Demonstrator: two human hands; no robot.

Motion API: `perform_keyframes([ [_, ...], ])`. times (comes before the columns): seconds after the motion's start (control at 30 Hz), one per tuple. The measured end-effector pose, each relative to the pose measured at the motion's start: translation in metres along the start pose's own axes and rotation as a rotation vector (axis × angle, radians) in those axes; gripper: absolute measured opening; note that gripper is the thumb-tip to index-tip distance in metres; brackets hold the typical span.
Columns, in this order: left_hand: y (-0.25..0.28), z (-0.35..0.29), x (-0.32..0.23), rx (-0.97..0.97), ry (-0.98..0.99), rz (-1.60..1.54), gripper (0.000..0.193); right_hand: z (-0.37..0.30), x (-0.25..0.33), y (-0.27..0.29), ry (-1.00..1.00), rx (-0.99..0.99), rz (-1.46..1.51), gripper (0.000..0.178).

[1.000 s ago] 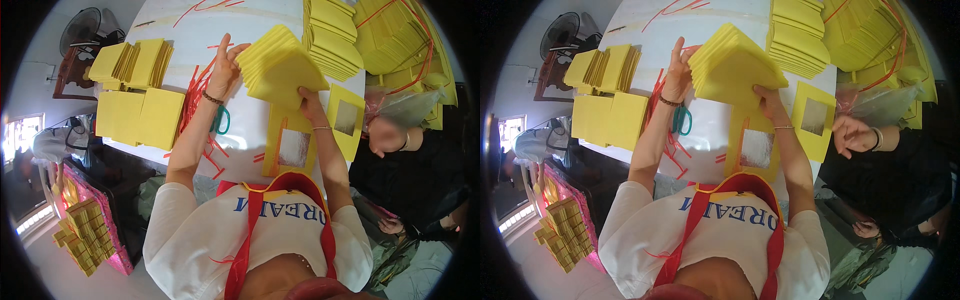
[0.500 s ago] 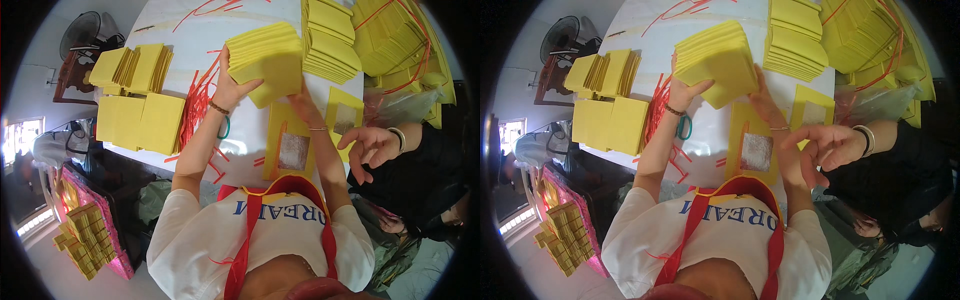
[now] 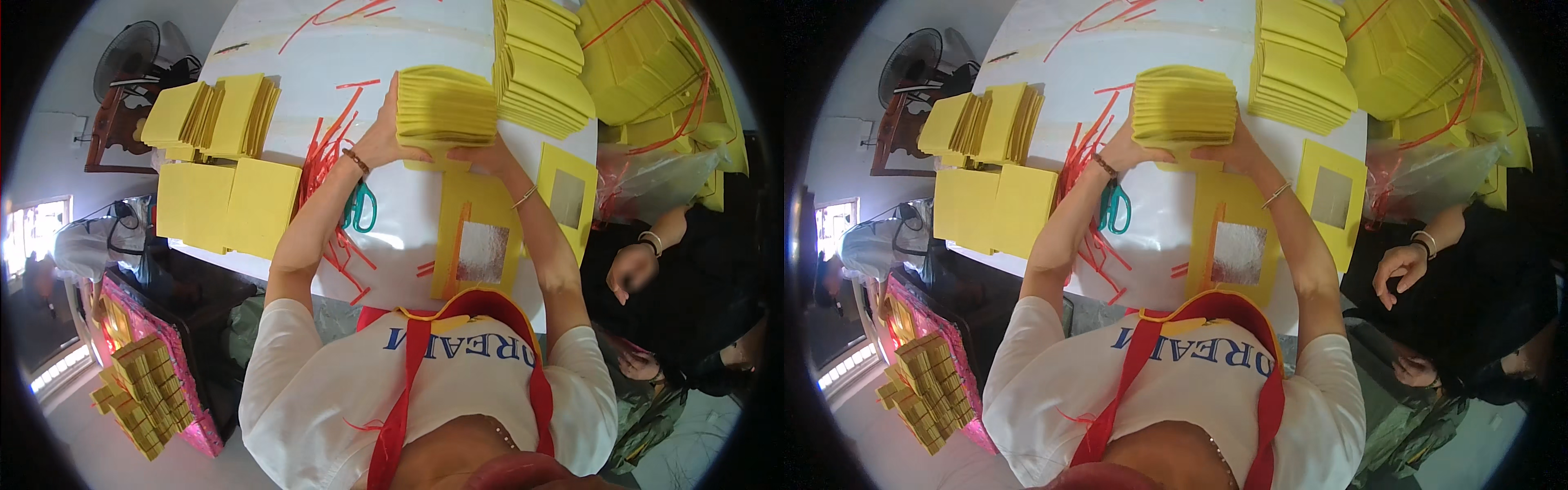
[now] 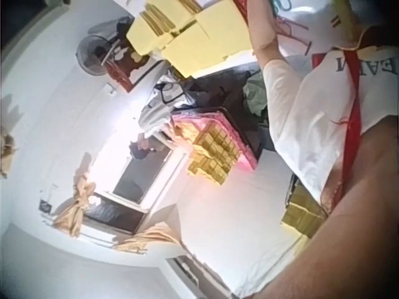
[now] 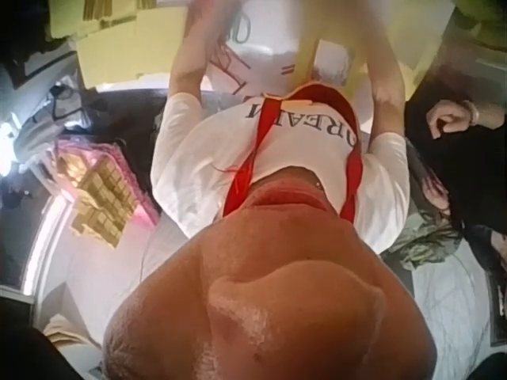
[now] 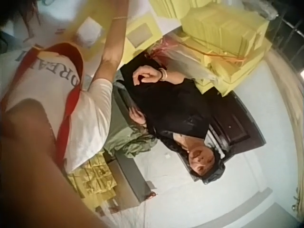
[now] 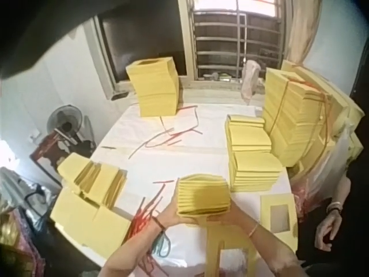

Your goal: Folding and stacking ritual yellow paper sheets at a workstation.

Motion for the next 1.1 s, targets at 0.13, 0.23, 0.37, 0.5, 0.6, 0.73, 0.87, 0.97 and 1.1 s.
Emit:
perform_keyframes([
  [0.13, -0.001, 0.005, -0.003, -0.071, -0.01, 0.173, 0.125, 0.0, -0.001, 0.0, 0.056, 0.001, -0.03, 0.092],
  [0.23, -0.002, 0.01, 0.002, -0.145, -0.02, 0.129, 0.109, 0.005, -0.002, 0.006, 0.026, -0.017, -0.042, 0.092],
  [0.37, -0.009, 0.01, 0.005, -0.21, -0.04, 0.287, 0.094, 0.003, -0.007, 0.01, 0.123, -0.116, -0.28, 0.092],
  [0.5, -0.008, 0.008, 0.001, -0.153, -0.076, 0.275, 0.103, 0.004, -0.006, 0.01, 0.183, -0.13, -0.266, 0.093],
  [0.6, 0.005, 0.008, 0.023, -0.026, 0.096, 0.156, 0.119, 0.007, -0.006, 0.008, 0.176, -0.102, -0.262, 0.092],
  [0.73, 0.005, 0.006, 0.028, 0.012, 0.07, 0.148, 0.109, 0.008, -0.002, 0.007, 0.097, -0.015, -0.251, 0.09],
  [0.87, -0.005, 0.012, 0.006, -0.219, -0.017, 0.062, 0.093, 0.011, -0.006, 0.016, 0.055, -0.034, -0.16, 0.088],
  [0.97, -0.002, 0.008, -0.007, -0.232, -0.023, -0.062, 0.084, 0.005, 0.024, 0.007, 0.086, -0.046, -0.112, 0.086],
  [1.1, -0.026, -0.001, -0.038, -0.178, 0.083, -0.56, 0.071, -0.01, 0.048, -0.001, 0.058, -0.099, -0.049, 0.074],
])
Point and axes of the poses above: each hand's wrist, its own z-axis towards the middle knuckle, its own y-axis out of the back of the hand, x = y × z, the point moved 4 cm from there along z, towards the middle knuckle, and after that the axes turned 10 degrees about -z, right-handed, at the moved point
